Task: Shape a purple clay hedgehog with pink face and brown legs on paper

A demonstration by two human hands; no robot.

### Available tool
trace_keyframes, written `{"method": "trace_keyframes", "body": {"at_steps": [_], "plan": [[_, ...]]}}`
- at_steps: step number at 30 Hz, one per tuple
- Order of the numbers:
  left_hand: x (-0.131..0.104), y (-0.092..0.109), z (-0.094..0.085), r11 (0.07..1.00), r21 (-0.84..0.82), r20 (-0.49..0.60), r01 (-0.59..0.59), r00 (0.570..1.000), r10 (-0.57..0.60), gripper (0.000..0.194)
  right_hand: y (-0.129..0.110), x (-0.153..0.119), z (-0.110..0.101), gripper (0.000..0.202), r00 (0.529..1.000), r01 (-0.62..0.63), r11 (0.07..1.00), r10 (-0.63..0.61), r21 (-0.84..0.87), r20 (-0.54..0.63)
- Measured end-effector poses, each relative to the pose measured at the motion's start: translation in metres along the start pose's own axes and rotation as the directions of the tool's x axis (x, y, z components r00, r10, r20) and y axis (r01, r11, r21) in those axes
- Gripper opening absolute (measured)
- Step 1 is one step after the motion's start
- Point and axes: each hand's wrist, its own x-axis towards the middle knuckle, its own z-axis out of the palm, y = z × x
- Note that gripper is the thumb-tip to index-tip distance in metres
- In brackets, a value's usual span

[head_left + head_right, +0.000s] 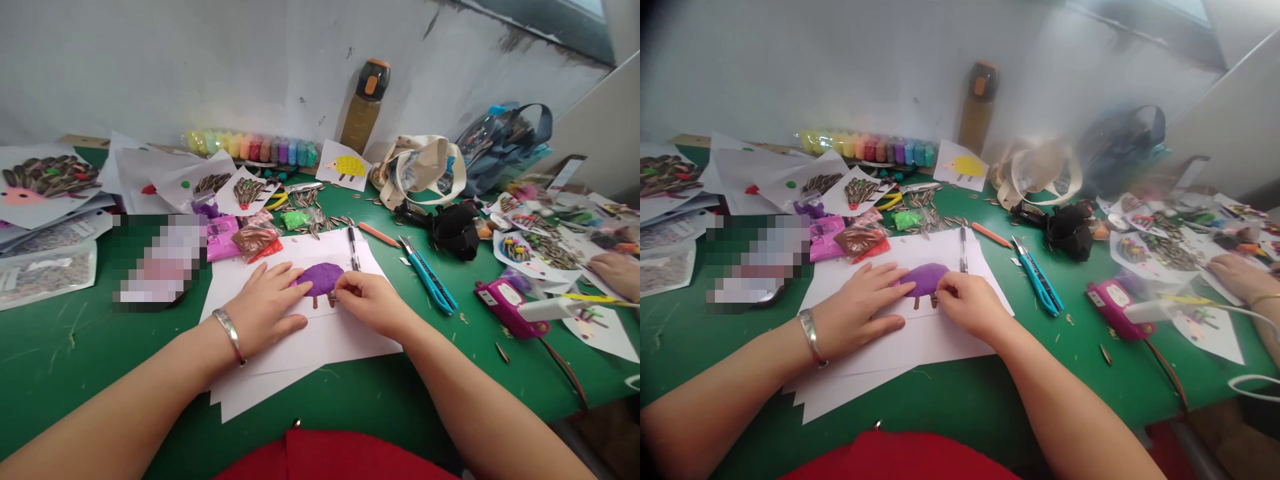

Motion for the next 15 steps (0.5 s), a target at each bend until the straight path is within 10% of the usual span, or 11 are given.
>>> {"method": "trace_keyframes", "body": {"at_steps": [15], "plan": [[-0.0022,-0.0056,0.0083,0.999,-0.022,-0.080,-0.035,0.996,0.033,0.050,-0.0011,-0.0019,-0.0003,0.015,1.000,0.003,1.000,-0.003,-0.003,0.015]]}}
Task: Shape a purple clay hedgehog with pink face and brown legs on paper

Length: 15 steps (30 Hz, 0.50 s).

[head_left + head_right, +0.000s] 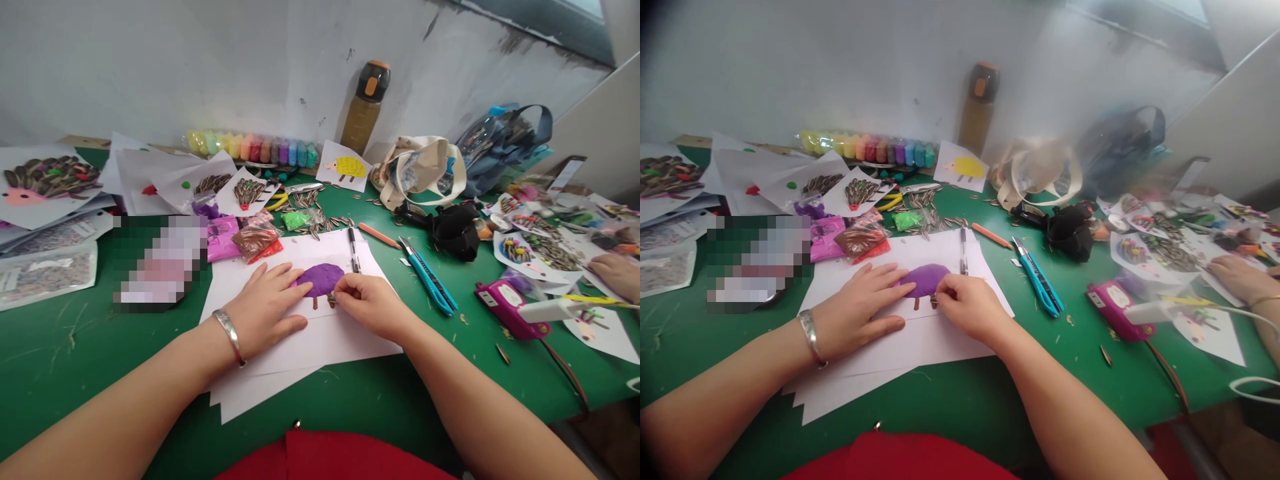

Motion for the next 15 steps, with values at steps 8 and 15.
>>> {"method": "trace_keyframes", "body": {"at_steps": [8,15], "plan": [[-0.0010,0.0003,0.0003,1.000,0.001,0.005,0.003,1.000,-0.003,0.050,-0.0007,-0.0010,-0.0002,0.014,1.000,-0.012,1.000,0.012,0.024,0.007],[-0.0007,-0.0004,0.0015,1.000,-0.012,-0.008,-0.002,1.000,0.002,0.050,0.0002,-0.0013,-0.0018,0.014,0.999,-0.007,0.999,0.006,0.033,0.034]]}}
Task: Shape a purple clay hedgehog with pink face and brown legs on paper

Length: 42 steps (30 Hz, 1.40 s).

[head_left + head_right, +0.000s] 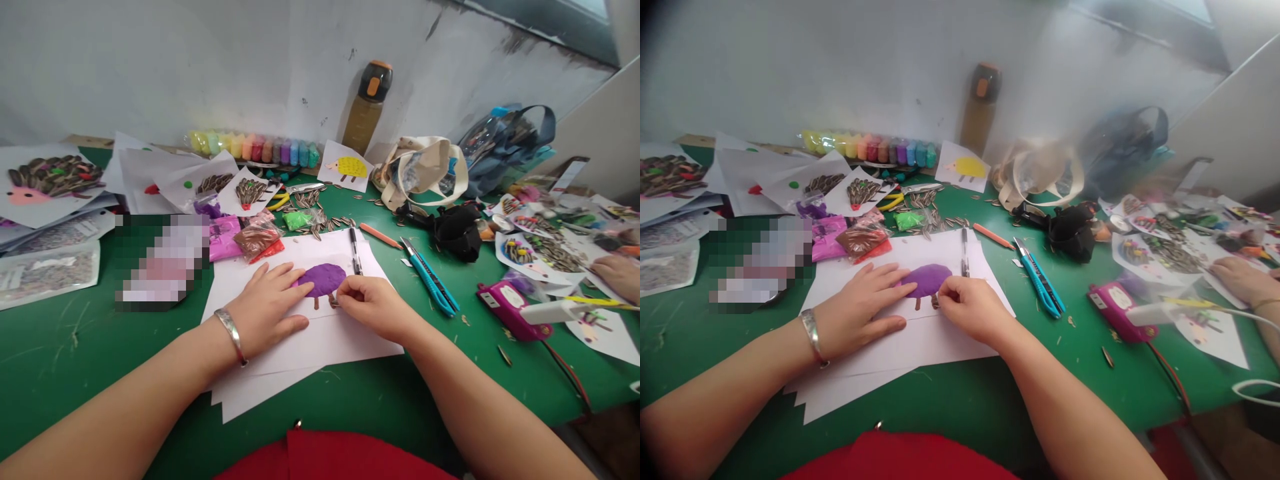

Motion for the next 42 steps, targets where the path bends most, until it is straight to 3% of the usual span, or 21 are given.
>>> {"method": "trace_keyframes", "body": {"at_steps": [16,28,42], "plan": [[0.0002,-0.0005,0.0004,1.000,0.010,0.009,-0.003,1.000,0.003,0.050,0.0019,-0.0013,-0.0015,0.013,1.000,-0.001,0.999,0.000,0.051,0.019],[0.0003,0.0010,-0.0035,1.000,-0.003,0.028,0.009,1.000,-0.009,0.050,-0.0018,0.0027,0.0028,0.014,0.997,0.011,1.000,-0.010,0.009,-0.071],[0.0019,0.0033,-0.0069,1.000,0.011,0.047,0.015,0.999,-0.016,0.049,-0.0013,0.0034,0.0035,0.016,0.998,-0.008,0.999,0.010,0.040,-0.061]]}}
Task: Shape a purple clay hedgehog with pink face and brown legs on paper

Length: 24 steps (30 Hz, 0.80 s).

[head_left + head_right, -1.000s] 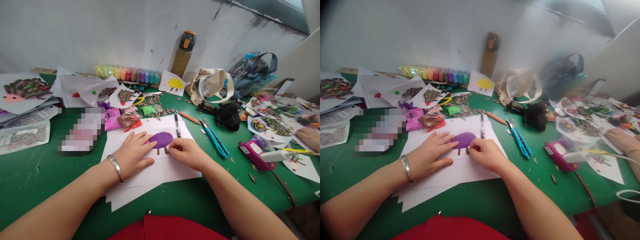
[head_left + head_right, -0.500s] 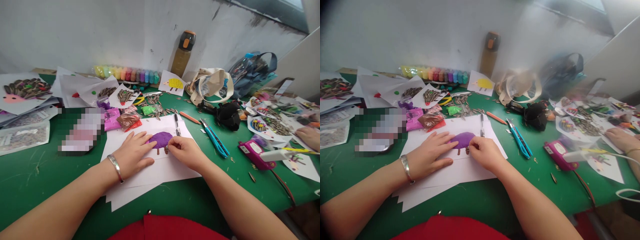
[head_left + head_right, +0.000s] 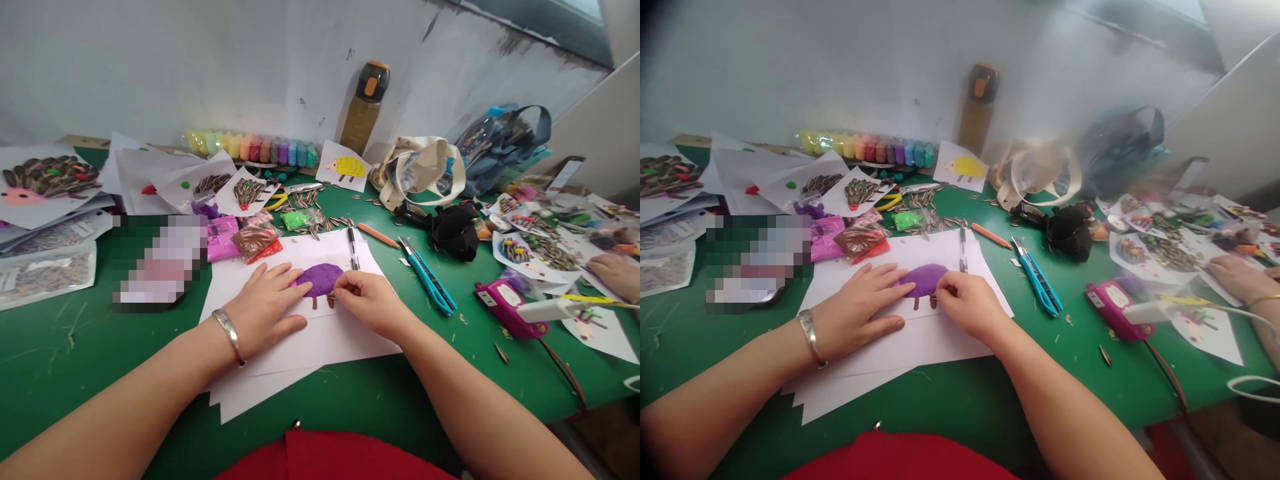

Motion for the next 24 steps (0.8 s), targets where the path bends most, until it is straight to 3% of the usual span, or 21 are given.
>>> {"method": "trace_keyframes", "body": {"at_steps": [9,14,20,24], "plan": [[-0.0009,-0.0030,0.0056,0.999,0.022,-0.035,-0.023,0.999,0.024,0.050,0.0002,0.0023,-0.0001,0.019,1.000,0.002,0.999,-0.002,-0.032,-0.008],[-0.0008,-0.0029,0.0050,1.000,0.005,-0.034,-0.016,0.999,0.017,0.049,-0.0009,0.0003,-0.0017,0.015,1.000,-0.021,0.997,0.022,0.074,-0.007],[0.0009,0.0007,-0.0008,1.000,0.018,0.024,0.001,1.000,-0.002,0.051,-0.0005,0.0002,0.0041,0.013,1.000,0.010,0.997,-0.011,-0.075,-0.014],[0.0019,0.0018,-0.0025,1.000,0.017,0.036,0.008,0.999,-0.008,0.051,0.0000,0.0005,0.0043,0.014,1.000,-0.007,0.999,0.007,-0.041,-0.007]]}}
